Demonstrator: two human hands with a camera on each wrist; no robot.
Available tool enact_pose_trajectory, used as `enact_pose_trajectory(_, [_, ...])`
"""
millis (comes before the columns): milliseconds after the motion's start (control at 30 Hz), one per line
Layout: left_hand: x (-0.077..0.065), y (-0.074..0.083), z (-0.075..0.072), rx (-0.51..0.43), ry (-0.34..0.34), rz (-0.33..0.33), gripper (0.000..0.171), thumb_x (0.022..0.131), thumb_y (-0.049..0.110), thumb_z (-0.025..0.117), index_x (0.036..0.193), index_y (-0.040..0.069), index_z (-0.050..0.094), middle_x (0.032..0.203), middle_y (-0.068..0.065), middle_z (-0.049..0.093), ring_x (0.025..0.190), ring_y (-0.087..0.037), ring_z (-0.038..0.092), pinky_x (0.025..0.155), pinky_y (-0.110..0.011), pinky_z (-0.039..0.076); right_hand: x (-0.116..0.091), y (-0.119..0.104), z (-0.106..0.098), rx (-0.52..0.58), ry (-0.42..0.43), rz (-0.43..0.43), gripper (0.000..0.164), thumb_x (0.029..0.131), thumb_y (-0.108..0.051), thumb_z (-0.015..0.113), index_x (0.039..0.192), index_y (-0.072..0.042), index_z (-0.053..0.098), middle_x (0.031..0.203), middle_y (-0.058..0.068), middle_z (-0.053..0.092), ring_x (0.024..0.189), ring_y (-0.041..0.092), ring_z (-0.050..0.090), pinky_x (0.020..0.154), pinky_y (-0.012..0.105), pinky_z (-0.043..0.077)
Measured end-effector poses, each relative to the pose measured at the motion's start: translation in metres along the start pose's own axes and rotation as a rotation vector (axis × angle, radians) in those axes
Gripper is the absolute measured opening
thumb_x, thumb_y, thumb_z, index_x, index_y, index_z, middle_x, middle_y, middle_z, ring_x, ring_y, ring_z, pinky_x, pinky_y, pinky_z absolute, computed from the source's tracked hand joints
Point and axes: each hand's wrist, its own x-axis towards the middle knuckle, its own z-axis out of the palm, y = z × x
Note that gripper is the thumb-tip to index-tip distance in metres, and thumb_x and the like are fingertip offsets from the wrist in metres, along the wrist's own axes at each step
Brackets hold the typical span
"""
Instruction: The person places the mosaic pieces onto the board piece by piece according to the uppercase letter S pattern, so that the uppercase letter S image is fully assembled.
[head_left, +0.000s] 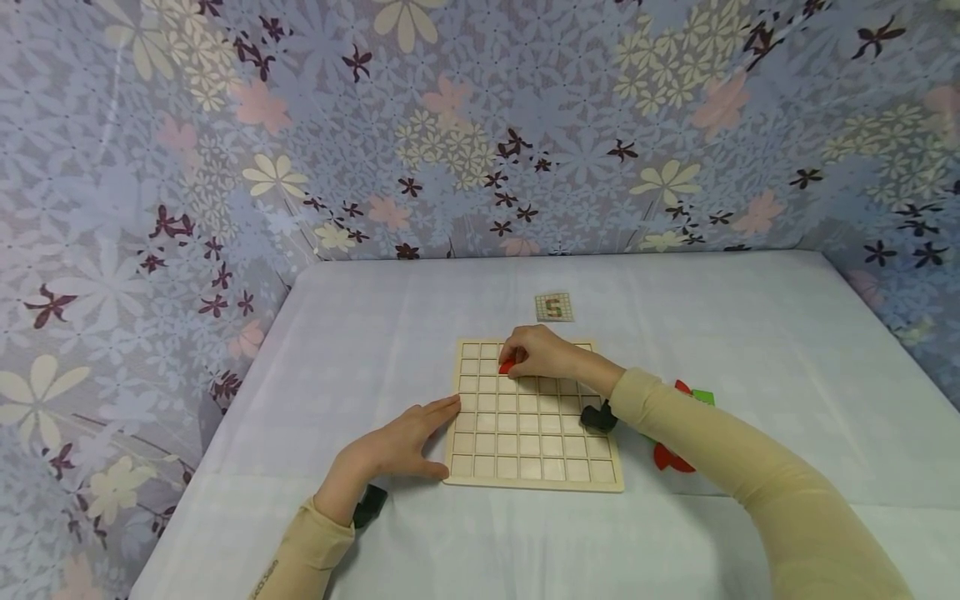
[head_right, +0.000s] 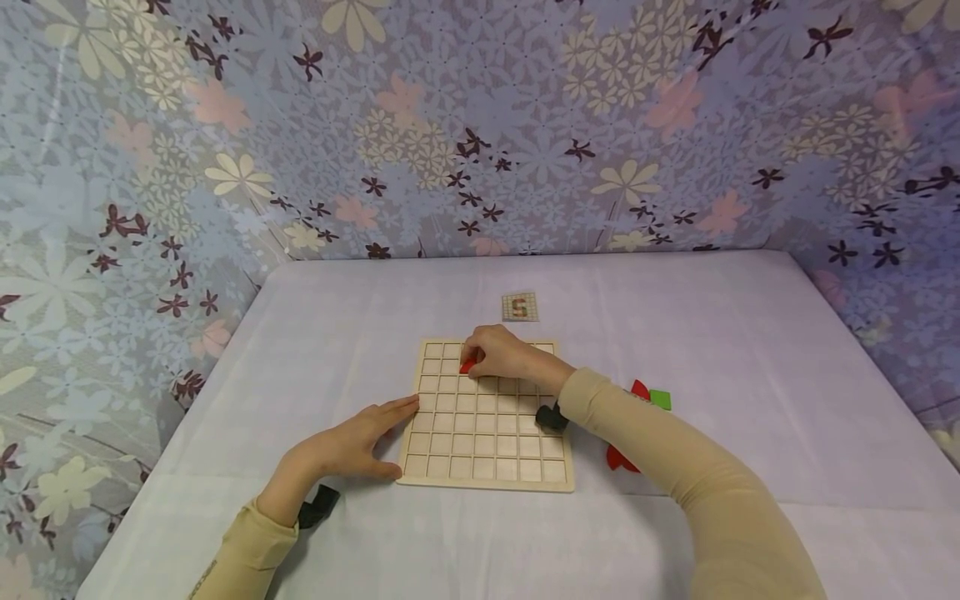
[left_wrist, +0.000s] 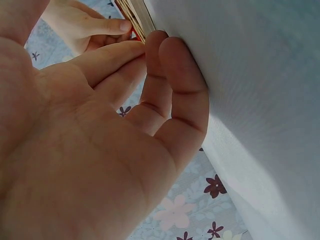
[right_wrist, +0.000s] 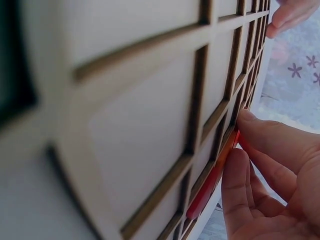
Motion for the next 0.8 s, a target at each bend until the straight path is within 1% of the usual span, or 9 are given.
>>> enact_pose_trajectory(100, [0.000, 0.000, -0.001, -0.003, 0.001, -0.004, 0.087, 0.079, 0.023, 0.077, 0.147, -0.001, 0.028, 0.154, -0.010, 0.022, 0.137, -0.027, 0.025, 0.109, -0.046, 0.023, 0.001, 0.000, -0.002, 0.008, -0.004, 0.011, 0.019, 0.081, -0.011, 0.075, 0.098, -0.004, 0.070, 0.092, 0.005, 0.059, 0.079, 0.014, 0.058, 0.071, 0.026, 0.049])
enact_pose_trajectory(200, [0.000, -0.001, 0.000, 0.000, -0.003, -0.001, 0.088, 0.079, 0.024, 0.077, 0.147, -0.001, 0.027, 0.154, -0.010, 0.021, 0.137, -0.028, 0.025, 0.108, -0.046, 0.024, 0.000, -0.006, -0.013, 0.040, 0.014, 0.046, 0.021, 0.084, -0.013, 0.072, 0.102, -0.003, 0.069, 0.096, 0.005, 0.060, 0.083, 0.016, 0.060, 0.074, 0.028, 0.050])
enact_pose_trajectory(333, [0.001, -0.001, 0.000, 0.008, -0.009, -0.002, 0.088, 0.079, 0.024, 0.076, 0.147, -0.001, 0.026, 0.154, -0.010, 0.021, 0.137, -0.029, 0.025, 0.108, -0.045, 0.024, -0.006, -0.020, -0.039, 0.104, 0.095, 0.064, 0.023, 0.084, -0.012, 0.072, 0.104, -0.002, 0.069, 0.098, 0.008, 0.060, 0.087, 0.021, 0.061, 0.077, 0.032, 0.051])
enact_pose_trajectory(400, [0.001, -0.001, 0.001, 0.011, -0.008, -0.007, 0.088, 0.079, 0.023, 0.076, 0.147, -0.001, 0.027, 0.154, -0.010, 0.021, 0.137, -0.029, 0.025, 0.108, -0.045, 0.024, -0.011, -0.024, -0.052, 0.112, 0.140, 0.055, 0.024, 0.083, -0.012, 0.073, 0.105, -0.003, 0.069, 0.098, 0.008, 0.060, 0.086, 0.021, 0.061, 0.077, 0.032, 0.051])
enact_pose_trajectory(500, [0.001, 0.000, 0.001, 0.011, -0.008, -0.006, 0.087, 0.079, 0.023, 0.076, 0.148, -0.001, 0.026, 0.154, -0.010, 0.021, 0.137, -0.029, 0.024, 0.108, -0.045, 0.024, -0.023, -0.026, -0.067, 0.109, 0.177, 0.060, 0.025, 0.084, -0.014, 0.073, 0.106, -0.004, 0.069, 0.100, 0.008, 0.061, 0.088, 0.020, 0.061, 0.078, 0.030, 0.051])
enact_pose_trajectory(667, [0.001, -0.001, 0.002, 0.020, -0.002, 0.012, 0.087, 0.079, 0.023, 0.075, 0.147, -0.002, 0.026, 0.154, -0.011, 0.022, 0.138, -0.029, 0.024, 0.109, -0.046, 0.023, -0.049, -0.027, -0.086, 0.094, 0.210, 0.091, 0.028, 0.084, -0.017, 0.072, 0.108, -0.003, 0.068, 0.105, 0.011, 0.062, 0.089, 0.021, 0.061, 0.079, 0.030, 0.051])
enact_pose_trajectory(800, [0.000, -0.001, 0.002, 0.022, 0.006, 0.015, 0.087, 0.079, 0.023, 0.076, 0.147, -0.003, 0.027, 0.153, -0.013, 0.023, 0.137, -0.029, 0.025, 0.108, -0.046, 0.024, -0.070, -0.025, -0.100, 0.049, 0.245, 0.153, 0.026, 0.085, -0.017, 0.072, 0.108, -0.005, 0.068, 0.104, 0.009, 0.062, 0.088, 0.021, 0.062, 0.077, 0.031, 0.052])
